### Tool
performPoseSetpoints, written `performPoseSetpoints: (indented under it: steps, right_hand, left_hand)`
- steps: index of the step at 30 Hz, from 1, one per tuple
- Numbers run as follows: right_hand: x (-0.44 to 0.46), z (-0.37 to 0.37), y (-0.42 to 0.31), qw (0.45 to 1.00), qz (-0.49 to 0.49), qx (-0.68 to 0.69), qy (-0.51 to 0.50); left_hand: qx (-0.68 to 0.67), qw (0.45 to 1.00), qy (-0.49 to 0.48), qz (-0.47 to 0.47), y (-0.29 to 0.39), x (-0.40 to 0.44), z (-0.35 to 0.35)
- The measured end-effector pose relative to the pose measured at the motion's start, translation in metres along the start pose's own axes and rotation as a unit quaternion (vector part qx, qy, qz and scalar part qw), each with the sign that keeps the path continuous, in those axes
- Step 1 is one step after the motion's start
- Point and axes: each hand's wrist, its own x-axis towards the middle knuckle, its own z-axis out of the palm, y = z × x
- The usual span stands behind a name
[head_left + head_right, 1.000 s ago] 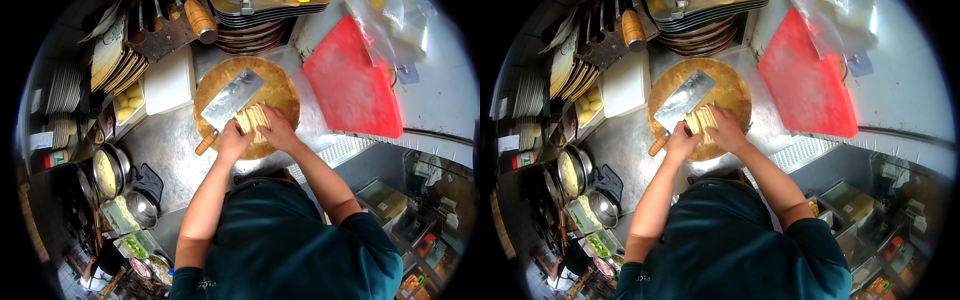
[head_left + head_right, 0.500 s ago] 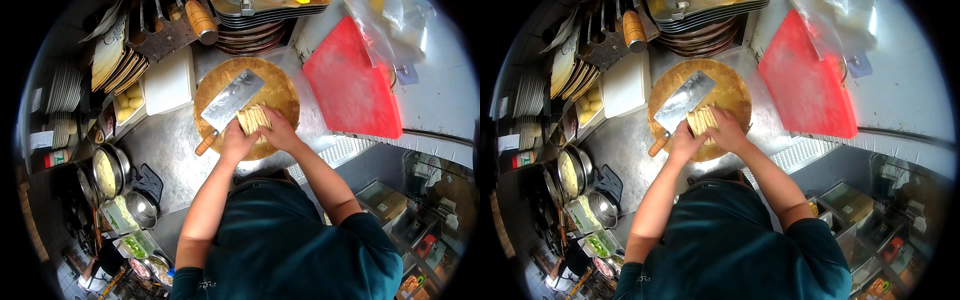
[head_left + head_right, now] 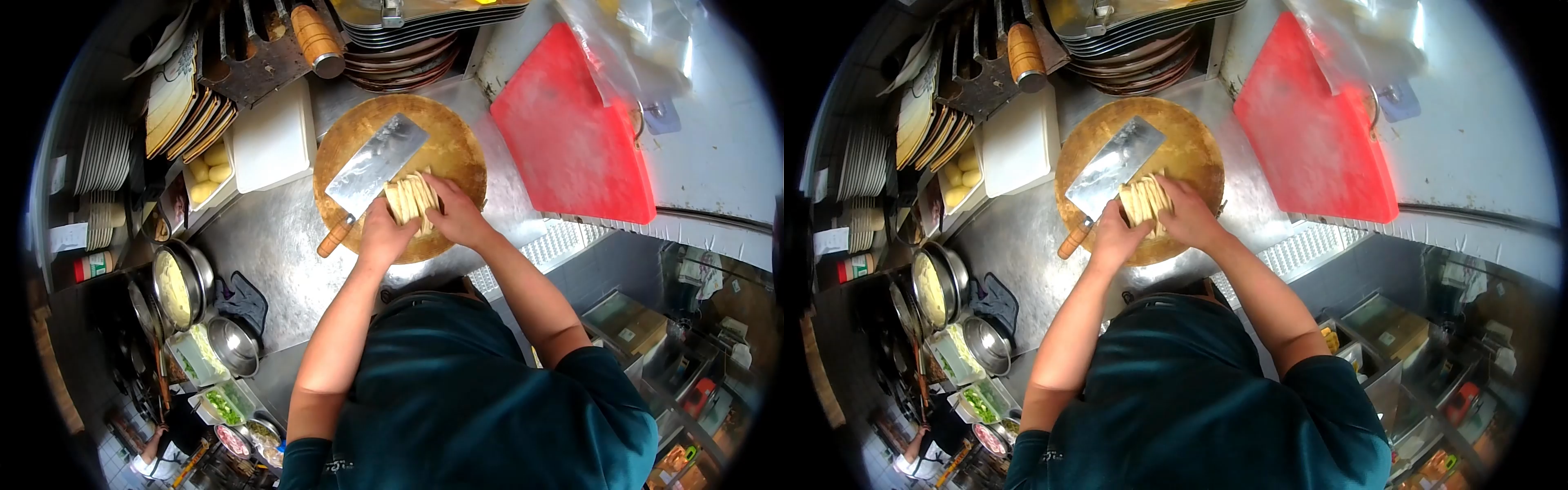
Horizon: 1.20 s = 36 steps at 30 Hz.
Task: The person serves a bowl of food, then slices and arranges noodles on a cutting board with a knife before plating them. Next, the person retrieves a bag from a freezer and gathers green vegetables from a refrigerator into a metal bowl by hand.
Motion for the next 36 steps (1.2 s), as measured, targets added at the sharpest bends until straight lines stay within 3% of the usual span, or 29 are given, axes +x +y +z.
performPoseSetpoints:
  steps: [8, 11, 20, 25, 36]
  right_hand:
    - [0.0, -0.002, -0.001, 1.0, -0.003, 0.008, -0.003]
    - [0.0, -0.002, 0.001, 1.0, 0.0, 0.008, -0.006]
    - [0.0, -0.001, 0.003, 1.0, -0.02, -0.014, 0.0]
    - [0.001, 0.001, 0.005, 0.999, -0.025, -0.035, 0.008]
    - [0.004, -0.002, 0.018, 0.997, 0.023, 0.064, -0.025]
  left_hand:
    - [-0.262, 0.961, -0.07, -0.053, -0.012, -0.007, -0.009]
    - [-0.299, 0.95, -0.071, -0.055, -0.035, -0.001, -0.005]
    - [-0.233, 0.968, -0.063, -0.068, -0.013, -0.004, -0.01]
    - [-0.133, 0.99, -0.033, -0.03, 0.005, -0.009, -0.011]
    - [0.004, 1.0, 0.012, 0.008, 0.021, -0.006, -0.005]
